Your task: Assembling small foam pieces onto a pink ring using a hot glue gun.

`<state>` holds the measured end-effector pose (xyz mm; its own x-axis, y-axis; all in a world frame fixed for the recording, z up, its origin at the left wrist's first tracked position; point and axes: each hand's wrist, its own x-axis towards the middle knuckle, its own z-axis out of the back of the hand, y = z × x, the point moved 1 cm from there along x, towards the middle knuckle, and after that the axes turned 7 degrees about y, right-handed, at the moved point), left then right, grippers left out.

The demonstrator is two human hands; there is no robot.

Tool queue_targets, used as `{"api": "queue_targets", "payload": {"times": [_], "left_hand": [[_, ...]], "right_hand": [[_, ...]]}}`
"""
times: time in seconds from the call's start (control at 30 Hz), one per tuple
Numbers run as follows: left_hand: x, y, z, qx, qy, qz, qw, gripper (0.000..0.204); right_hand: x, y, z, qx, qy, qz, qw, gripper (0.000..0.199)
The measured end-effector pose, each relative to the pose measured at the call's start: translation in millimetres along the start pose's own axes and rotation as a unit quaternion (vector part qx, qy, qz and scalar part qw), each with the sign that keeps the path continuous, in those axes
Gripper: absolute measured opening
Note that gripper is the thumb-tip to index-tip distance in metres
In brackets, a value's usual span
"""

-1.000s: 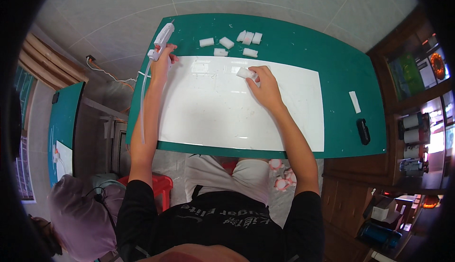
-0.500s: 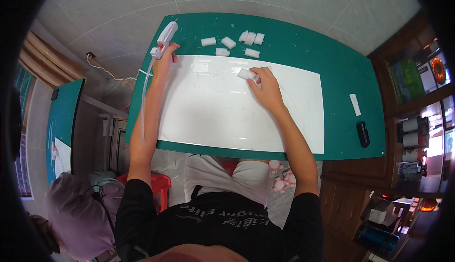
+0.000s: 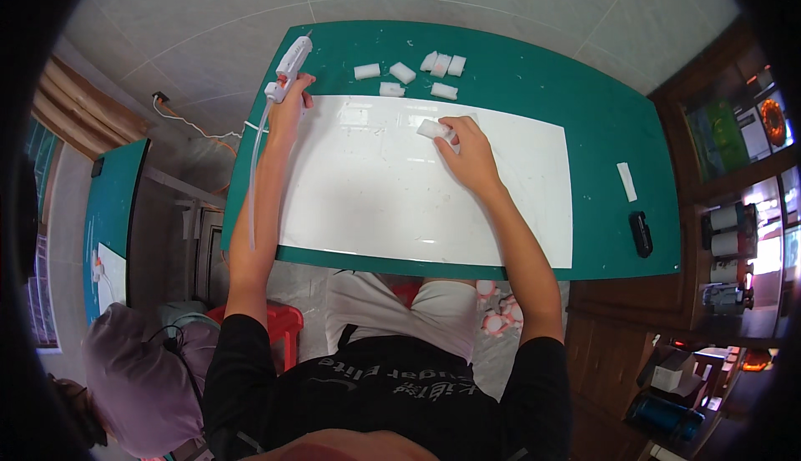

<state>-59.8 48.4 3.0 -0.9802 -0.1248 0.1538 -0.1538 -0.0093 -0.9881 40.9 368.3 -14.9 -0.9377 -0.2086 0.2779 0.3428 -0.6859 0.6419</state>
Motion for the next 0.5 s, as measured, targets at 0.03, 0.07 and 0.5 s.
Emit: {"api": "queue_targets", "payload": {"times": [0.03,0.07,0.5], "left_hand": [[0,4,-6,-0.005,0.005,0.003,1.0,0.021],[1,7,-13,-0.011,0.012,0.01,1.0,0.021],[-1,-3,-1,-0.014,0.012,-0.007,1.0,0.019]], "right_hand": [[-2,-4,2,-0.004,0.0,-0.004,1.0,0.032],[-4,-9,3,-0.01,-0.001,-0.009,1.0,0.032],[0,3,1,-0.006,0.009,-0.009,1.0,0.033]]}}
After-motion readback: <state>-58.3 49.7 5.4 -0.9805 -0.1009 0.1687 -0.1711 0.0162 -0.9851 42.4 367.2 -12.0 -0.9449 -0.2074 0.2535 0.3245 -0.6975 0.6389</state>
